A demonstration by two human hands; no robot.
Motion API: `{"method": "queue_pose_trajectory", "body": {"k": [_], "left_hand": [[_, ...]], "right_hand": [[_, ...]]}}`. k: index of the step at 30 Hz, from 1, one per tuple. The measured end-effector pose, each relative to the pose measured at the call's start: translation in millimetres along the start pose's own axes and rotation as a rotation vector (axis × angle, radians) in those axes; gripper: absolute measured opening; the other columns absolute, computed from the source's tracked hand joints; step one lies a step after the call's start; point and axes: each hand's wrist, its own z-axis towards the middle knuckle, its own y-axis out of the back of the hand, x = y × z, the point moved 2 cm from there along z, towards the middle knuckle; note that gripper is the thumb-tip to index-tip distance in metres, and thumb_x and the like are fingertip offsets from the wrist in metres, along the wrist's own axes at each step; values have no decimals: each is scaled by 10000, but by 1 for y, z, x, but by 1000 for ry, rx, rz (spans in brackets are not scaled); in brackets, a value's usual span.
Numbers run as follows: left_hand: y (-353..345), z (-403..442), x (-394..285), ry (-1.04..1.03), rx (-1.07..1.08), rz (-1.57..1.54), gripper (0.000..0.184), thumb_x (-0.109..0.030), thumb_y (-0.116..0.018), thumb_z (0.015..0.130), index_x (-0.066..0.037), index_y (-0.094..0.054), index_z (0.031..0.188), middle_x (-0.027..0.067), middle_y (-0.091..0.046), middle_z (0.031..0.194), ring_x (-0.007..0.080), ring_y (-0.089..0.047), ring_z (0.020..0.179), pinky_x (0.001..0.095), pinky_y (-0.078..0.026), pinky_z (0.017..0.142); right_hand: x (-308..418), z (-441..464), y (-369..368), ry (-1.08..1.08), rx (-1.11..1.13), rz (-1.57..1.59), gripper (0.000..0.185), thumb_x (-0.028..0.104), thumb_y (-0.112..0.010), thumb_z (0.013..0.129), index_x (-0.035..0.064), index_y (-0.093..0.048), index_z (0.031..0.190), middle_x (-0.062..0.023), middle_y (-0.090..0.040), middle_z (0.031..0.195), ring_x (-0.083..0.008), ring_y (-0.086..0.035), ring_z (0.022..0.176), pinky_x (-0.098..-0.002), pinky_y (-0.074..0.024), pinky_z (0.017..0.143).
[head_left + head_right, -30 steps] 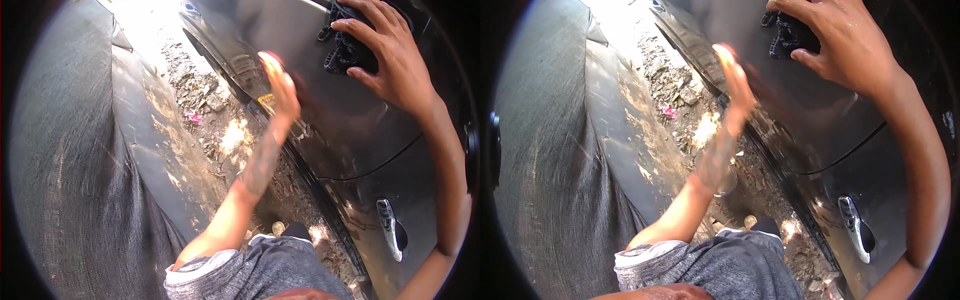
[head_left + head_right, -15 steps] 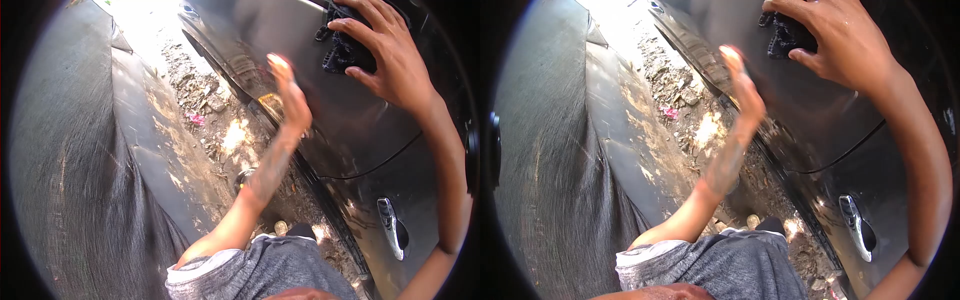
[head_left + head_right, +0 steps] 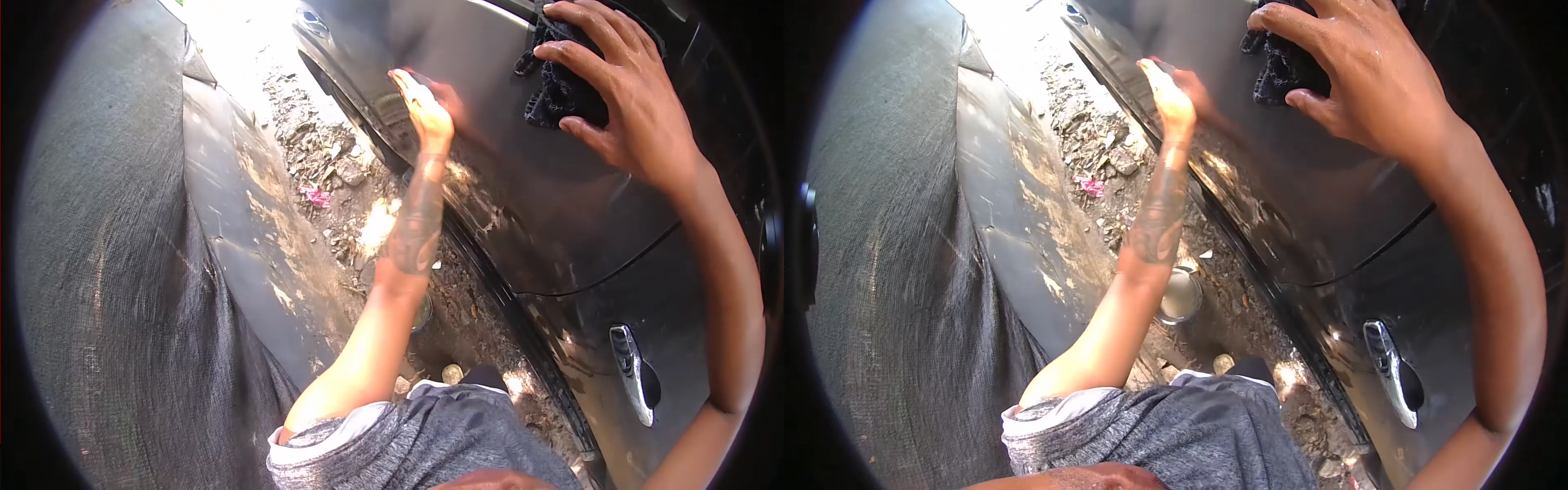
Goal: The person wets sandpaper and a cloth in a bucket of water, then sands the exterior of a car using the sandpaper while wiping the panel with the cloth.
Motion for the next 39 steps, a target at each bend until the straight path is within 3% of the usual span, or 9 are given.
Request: {"method": "queue_pose_trajectory", "body": {"k": [4,16,20,22,26,34,35,36,39], "left_hand": [[-51,-112,-123,-149,187,208,692,-344,-231,1060,146,-92,1529,296,-55,1634,386,-28,1534,449,-27,1248],[-22,-49,-82,-104,22,198,594,-289,-275,1085,140,-228,1493,283,-277,1568,360,-208,1507,422,-172,1230],[-40,18,-48,833,-39,881,578,-246,-291,1063,109,-228,1515,282,-247,1593,352,-209,1506,404,-157,1233],[-50,-81,-94,-122,-66,208,556,-256,-301,1083,89,-270,1518,214,-266,1604,271,-231,1501,363,-178,1235],[0,-11,-4,242,9,-101,614,-247,-269,1066,119,-121,1536,276,-135,1631,333,-107,1536,398,-78,1256],[-28,-60,-89,-134,104,283,642,-279,-223,1053,126,-102,1536,281,-98,1636,368,-76,1535,448,-46,1250],[-25,-6,-111,672,196,788,606,-231,-242,1056,123,-130,1535,288,-100,1633,372,-72,1534,436,-56,1252],[5,-1,-1,-90,29,327,573,-194,-241,1065,123,-148,1533,259,-109,1642,337,-87,1539,412,-81,1253],[-29,-17,-65,-18,-82,47,598,-260,-244,1080,91,-139,1552,250,-123,1643,335,-102,1535,406,-76,1252]], "right_hand": [[-1,0,-5,-14,21,-25,599,239,-858,635,100,-629,1171,-165,-461,1356,-372,-379,1362,-565,-299,1137],[-5,0,-18,35,-192,-86,675,163,-870,658,172,-605,1279,-56,-485,1474,-320,-425,1395,-477,-359,1146],[-1,-2,-17,-22,-154,-36,693,90,-865,588,153,-603,1227,-45,-446,1491,-314,-370,1426,-482,-312,1173],[-1,0,-16,-18,-157,-51,688,93,-864,599,153,-603,1233,-47,-453,1488,-315,-377,1423,-481,-316,1171],[-3,0,-17,2,-154,-31,693,89,-862,595,156,-604,1234,-49,-450,1492,-317,-374,1426,-483,-314,1168],[-1,0,-16,-7,-123,-38,698,82,-863,587,154,-610,1234,-54,-452,1494,-318,-374,1428,-482,-309,1169],[-1,1,-15,-9,-127,-33,702,81,-864,587,155,-609,1237,-55,-451,1495,-317,-373,1428,-483,-308,1169],[-2,1,-15,-18,-131,-25,706,81,-865,586,157,-608,1240,-57,-451,1496,-316,-373,1429,-483,-306,1170],[-1,1,-15,-17,-140,-24,685,80,-867,588,158,-630,1226,-57,-449,1498,-310,-374,1430,-479,-307,1171]]}}
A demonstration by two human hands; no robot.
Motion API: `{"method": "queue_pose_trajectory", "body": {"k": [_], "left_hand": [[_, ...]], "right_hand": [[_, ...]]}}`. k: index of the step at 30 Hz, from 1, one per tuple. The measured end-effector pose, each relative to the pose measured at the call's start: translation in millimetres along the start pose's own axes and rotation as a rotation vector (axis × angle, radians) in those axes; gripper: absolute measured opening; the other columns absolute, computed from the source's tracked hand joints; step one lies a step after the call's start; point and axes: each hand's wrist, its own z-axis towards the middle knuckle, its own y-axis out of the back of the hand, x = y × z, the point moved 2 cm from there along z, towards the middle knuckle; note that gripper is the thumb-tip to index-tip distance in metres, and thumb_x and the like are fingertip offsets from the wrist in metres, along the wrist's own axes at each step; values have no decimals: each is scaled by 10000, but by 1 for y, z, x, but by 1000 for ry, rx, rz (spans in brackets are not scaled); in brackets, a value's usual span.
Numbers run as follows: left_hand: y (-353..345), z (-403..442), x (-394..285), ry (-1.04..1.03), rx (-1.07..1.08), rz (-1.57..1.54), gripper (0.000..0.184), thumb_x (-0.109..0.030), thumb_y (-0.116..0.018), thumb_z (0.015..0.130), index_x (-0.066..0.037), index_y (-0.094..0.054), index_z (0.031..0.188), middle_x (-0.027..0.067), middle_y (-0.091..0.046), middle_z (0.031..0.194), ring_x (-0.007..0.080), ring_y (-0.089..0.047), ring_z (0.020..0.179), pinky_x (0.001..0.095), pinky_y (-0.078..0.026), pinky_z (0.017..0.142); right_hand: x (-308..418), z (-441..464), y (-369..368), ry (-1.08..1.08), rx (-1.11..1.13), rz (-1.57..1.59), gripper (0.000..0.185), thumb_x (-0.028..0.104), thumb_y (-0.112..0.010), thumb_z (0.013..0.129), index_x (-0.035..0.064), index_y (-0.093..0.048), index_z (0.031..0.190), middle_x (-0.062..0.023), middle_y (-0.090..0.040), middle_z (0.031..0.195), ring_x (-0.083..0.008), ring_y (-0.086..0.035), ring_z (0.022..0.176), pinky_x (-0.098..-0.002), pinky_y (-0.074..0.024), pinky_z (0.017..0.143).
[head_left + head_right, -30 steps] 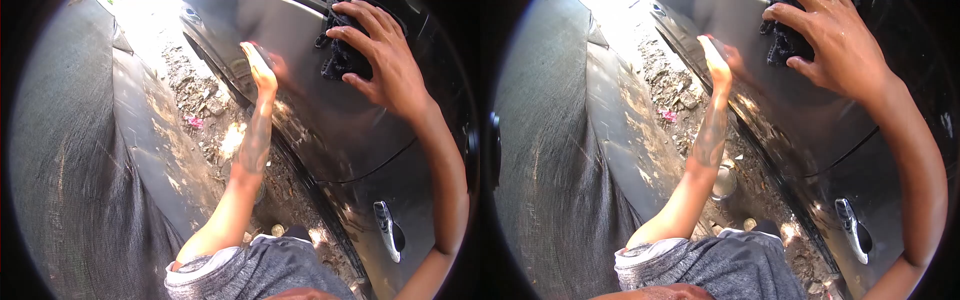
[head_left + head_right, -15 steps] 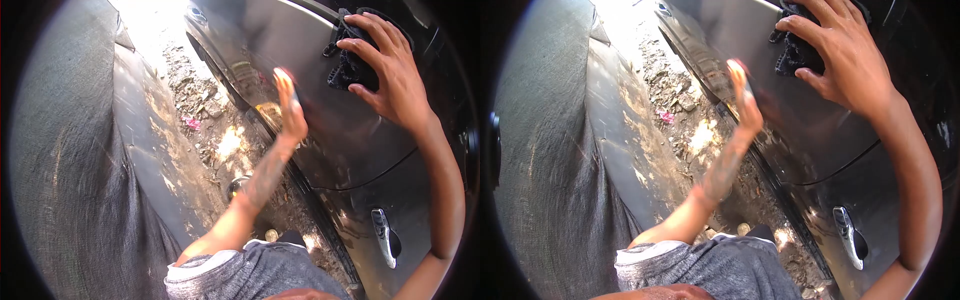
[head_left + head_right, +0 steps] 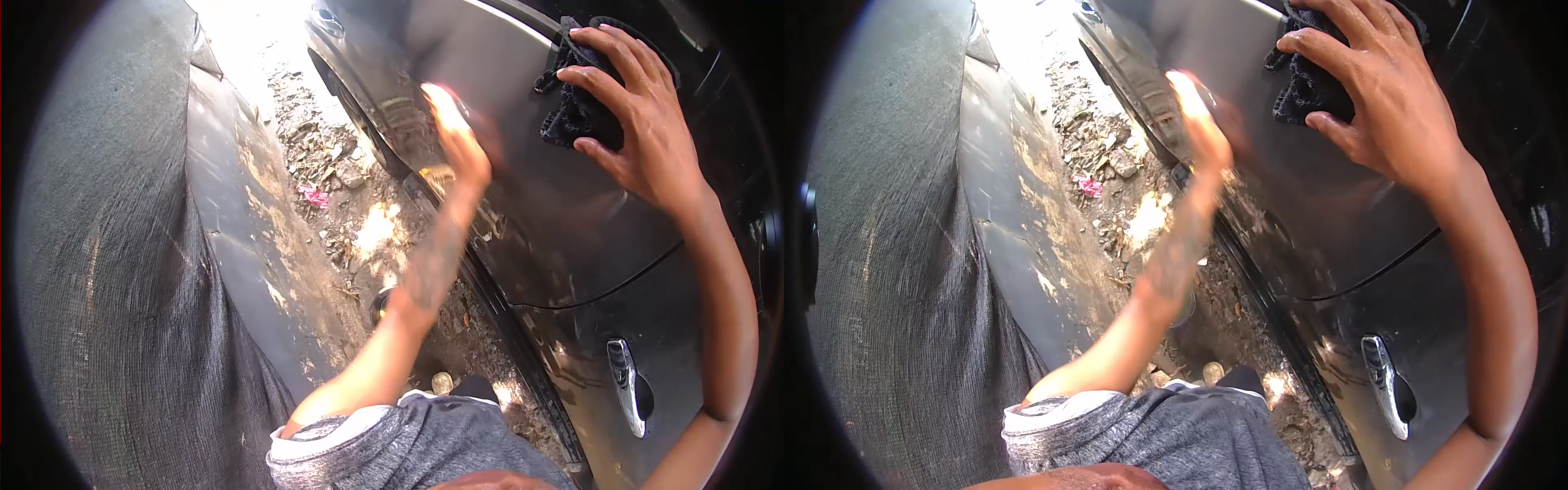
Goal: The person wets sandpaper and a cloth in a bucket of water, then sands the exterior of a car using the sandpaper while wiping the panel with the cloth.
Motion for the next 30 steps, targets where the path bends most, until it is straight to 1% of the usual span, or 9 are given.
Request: {"method": "queue_pose_trajectory", "body": {"k": [2,11,13,16,17,22,25,26,30], "left_hand": [[-22,-113,-57,-147,189,-52,675,-277,-241,1033,107,-43,1551,260,-63,1648,376,-51,1535,444,-42,1250],[-26,-86,-73,-28,91,194,654,-223,-259,1001,67,-110,1567,276,-107,1640,409,-112,1527,469,-105,1236],[-23,-129,-99,-171,391,212,684,-321,-189,1026,91,-75,1558,284,-53,1642,407,-36,1534,485,-35,1240],[-2,-17,5,-115,65,99,579,-224,-276,1060,95,-190,1536,257,-194,1622,320,-179,1517,379,-171,1235],[19,21,37,374,273,-283,713,-420,-203,1066,122,-164,1527,296,-155,1617,384,-135,1521,428,-120,1239],[-17,-107,-83,-146,161,220,644,-332,-216,1087,103,-107,1549,277,-114,1635,338,-132,1532,412,-133,1239],[3,-34,-6,113,28,119,623,-311,-223,1092,100,-121,1548,259,-148,1633,332,-152,1527,403,-131,1242],[17,2,21,334,106,-458,542,-207,-256,1094,108,-191,1531,275,-219,1601,279,-211,1509,371,-177,1227],[-15,-56,-34,112,-33,80,602,-264,-209,1079,78,-95,1562,239,-111,1647,310,-94,1539,395,-95,1249]], "right_hand": [[2,-2,-1,6,0,-2,666,82,-867,592,158,-643,1214,-56,-447,1501,-306,-372,1431,-477,-306,1173],[-3,0,7,51,130,-46,552,220,-869,618,130,-705,1137,-162,-457,1380,-391,-369,1364,-562,-300,1135],[-1,1,7,65,123,-67,538,220,-870,616,135,-717,1124,-161,-457,1382,-395,-367,1365,-565,-301,1133],[6,4,12,2,141,-39,536,218,-863,621,122,-711,1126,-162,-463,1374,-395,-362,1367,-566,-296,1137],[4,5,14,-1,167,-32,535,218,-864,620,119,-710,1123,-161,-464,1373,-394,-362,1368,-566,-297,1136],[6,4,13,-28,203,-3,532,219,-866,618,113,-705,1113,-157,-462,1373,-388,-362,1369,-567,-294,1136],[5,3,9,-8,205,2,528,218,-864,615,111,-705,1107,-154,-464,1371,-382,-365,1369,-566,-296,1135],[3,1,2,-7,116,-8,571,150,-863,613,138,-686,1155,-95,-449,1445,-338,-361,1405,-517,-299,1159],[-1,-3,-4,13,-12,-11,627,94,-855,628,175,-665,1220,-29,-437,1523,-298,-368,1436,-463,-310,1177]]}}
